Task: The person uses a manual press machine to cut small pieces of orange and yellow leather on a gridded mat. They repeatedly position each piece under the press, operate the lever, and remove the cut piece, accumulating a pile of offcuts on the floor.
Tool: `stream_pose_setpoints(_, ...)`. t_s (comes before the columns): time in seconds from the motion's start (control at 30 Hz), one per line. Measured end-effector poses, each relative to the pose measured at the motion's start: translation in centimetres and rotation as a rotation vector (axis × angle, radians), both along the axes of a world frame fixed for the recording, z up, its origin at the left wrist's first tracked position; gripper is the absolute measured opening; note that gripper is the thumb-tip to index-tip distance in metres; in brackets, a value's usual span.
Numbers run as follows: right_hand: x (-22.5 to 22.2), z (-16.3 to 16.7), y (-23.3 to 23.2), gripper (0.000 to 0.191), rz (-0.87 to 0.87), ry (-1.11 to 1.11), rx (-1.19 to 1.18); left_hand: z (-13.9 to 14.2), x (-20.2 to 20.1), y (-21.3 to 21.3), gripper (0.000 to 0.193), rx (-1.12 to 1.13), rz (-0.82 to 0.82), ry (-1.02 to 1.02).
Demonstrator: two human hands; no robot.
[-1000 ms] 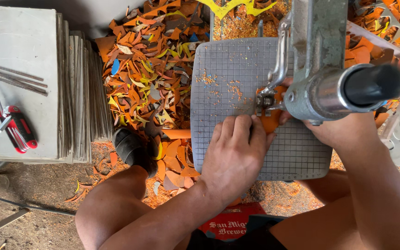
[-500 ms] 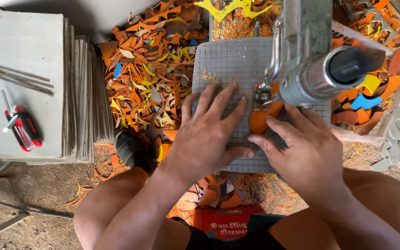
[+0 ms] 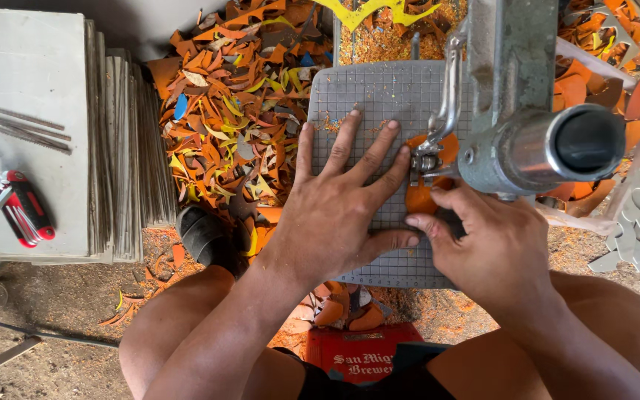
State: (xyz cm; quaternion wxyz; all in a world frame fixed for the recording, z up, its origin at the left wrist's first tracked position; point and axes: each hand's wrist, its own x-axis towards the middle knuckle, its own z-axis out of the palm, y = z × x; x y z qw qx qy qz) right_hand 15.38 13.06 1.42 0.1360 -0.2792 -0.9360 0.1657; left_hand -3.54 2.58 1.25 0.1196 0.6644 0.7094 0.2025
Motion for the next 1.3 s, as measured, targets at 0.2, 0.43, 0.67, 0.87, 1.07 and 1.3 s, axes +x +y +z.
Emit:
stream_pose_setpoints(0.2,-0.2,0.0,0.8,0.029,-0.143,-0.234,-0.119,-0.1,0.6,0.1,0.09,0.016,0.013,0.012)
stream_pose_setpoints(0.43,-0.5,0.6,1.9,0.074,-0.034,-0.086,-0.096,-0.3,1.5,0.2,0.089,0.045,0.059,0.018)
stream_pose_setpoints(0.67,-0.3,-0.6,3.7,0.083,0.098,-0.083,0.011,-0.6,2.5,0.3,0.088,0.071,0.13,0.034)
stream_pose_setpoints(0.87,-0.1,-1.6,4.9,0.082,0.071,-0.187,-0.071,-0.6,3.1,0.4,0.086,0.066,0.166,0.081)
stream_pose_setpoints(1.07,0.1,-2.0,6.2,0.077,0.184,-0.233,0.134,-0.7,3.7,0.8,0.09,0.067,0.205,0.087)
stream_pose_setpoints(1.3,-0.9,-2.0,8.5,0.061,0.265,-0.297,0.045,-0.9,4.7,1.4,0.091,0.037,0.275,0.104)
